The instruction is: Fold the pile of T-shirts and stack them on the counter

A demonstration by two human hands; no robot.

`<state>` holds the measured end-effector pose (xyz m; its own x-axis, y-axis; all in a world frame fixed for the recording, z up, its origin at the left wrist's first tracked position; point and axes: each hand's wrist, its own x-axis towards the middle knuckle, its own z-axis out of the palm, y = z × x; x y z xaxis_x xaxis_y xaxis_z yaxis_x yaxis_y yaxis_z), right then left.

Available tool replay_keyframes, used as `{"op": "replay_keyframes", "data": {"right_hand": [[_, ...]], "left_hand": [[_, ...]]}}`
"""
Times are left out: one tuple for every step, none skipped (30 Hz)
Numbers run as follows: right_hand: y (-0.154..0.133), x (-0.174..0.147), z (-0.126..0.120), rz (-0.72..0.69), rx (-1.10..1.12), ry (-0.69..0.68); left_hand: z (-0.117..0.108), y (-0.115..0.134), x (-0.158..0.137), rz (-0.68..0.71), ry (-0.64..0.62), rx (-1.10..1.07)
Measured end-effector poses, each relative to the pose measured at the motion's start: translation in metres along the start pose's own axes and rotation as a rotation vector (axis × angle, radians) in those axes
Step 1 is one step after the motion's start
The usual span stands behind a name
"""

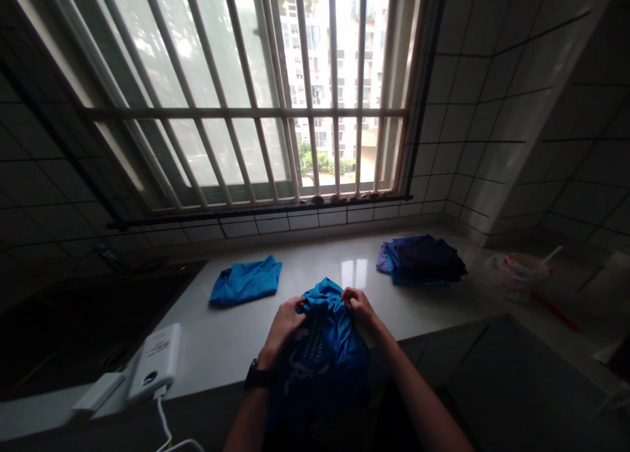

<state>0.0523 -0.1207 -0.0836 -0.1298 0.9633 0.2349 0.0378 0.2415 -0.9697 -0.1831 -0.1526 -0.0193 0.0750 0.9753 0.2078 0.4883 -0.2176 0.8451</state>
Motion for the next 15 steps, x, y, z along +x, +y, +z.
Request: {"op": "replay_keyframes", "data": {"right_hand": [[0.000,0.000,0.000,0.001,0.004,0.000],[0.000,0.000,0.000,-0.002,0.006,0.003],[-0.001,0.001,0.000,-0.005,0.004,0.004],[-0.001,0.002,-0.001,-0.003,0.001,0.004],[-0.001,0.004,-0.001,0.002,-0.002,-0.002],[0.000,0.005,-0.001,0.010,-0.006,-0.010],[0.000,0.006,-0.002,0.015,-0.011,-0.018],[0.000,0.007,-0.002,0.017,-0.015,-0.022],[0.000,0.008,-0.003,0.016,-0.018,-0.025],[0.000,0.009,-0.003,0.009,-0.021,-0.024],[-0.001,0.009,-0.004,-0.004,-0.025,-0.018],[-0.002,0.008,-0.004,-0.018,-0.034,-0.007],[-0.004,0.007,-0.003,-0.032,-0.050,0.009],[-0.007,0.005,-0.002,-0.046,-0.072,0.029],[-0.010,0.002,0.000,-0.057,-0.091,0.035]], "left_hand": [[-0.001,0.003,-0.002,0.010,-0.011,-0.016],[-0.003,0.006,-0.003,0.021,-0.014,-0.038],[-0.004,0.009,-0.004,0.026,-0.005,-0.069],[-0.004,0.011,-0.005,0.022,0.018,-0.111],[-0.005,0.013,-0.007,0.013,0.037,-0.164],[-0.005,0.015,-0.008,0.000,0.057,-0.226],[-0.005,0.017,-0.010,-0.015,0.072,-0.293],[-0.006,0.020,-0.012,-0.025,0.079,-0.359],[-0.007,0.024,-0.015,-0.030,0.081,-0.417],[-0.008,0.028,-0.018,-0.031,0.078,-0.460],[-0.009,0.034,-0.021,-0.032,0.070,-0.485],[-0.011,0.040,-0.025,-0.036,0.055,-0.497],[-0.012,0.047,-0.030,-0.041,0.035,-0.504],[-0.013,0.053,-0.033,-0.047,0.019,-0.510],[-0.014,0.058,-0.037,-0.052,0.007,-0.519]]}}
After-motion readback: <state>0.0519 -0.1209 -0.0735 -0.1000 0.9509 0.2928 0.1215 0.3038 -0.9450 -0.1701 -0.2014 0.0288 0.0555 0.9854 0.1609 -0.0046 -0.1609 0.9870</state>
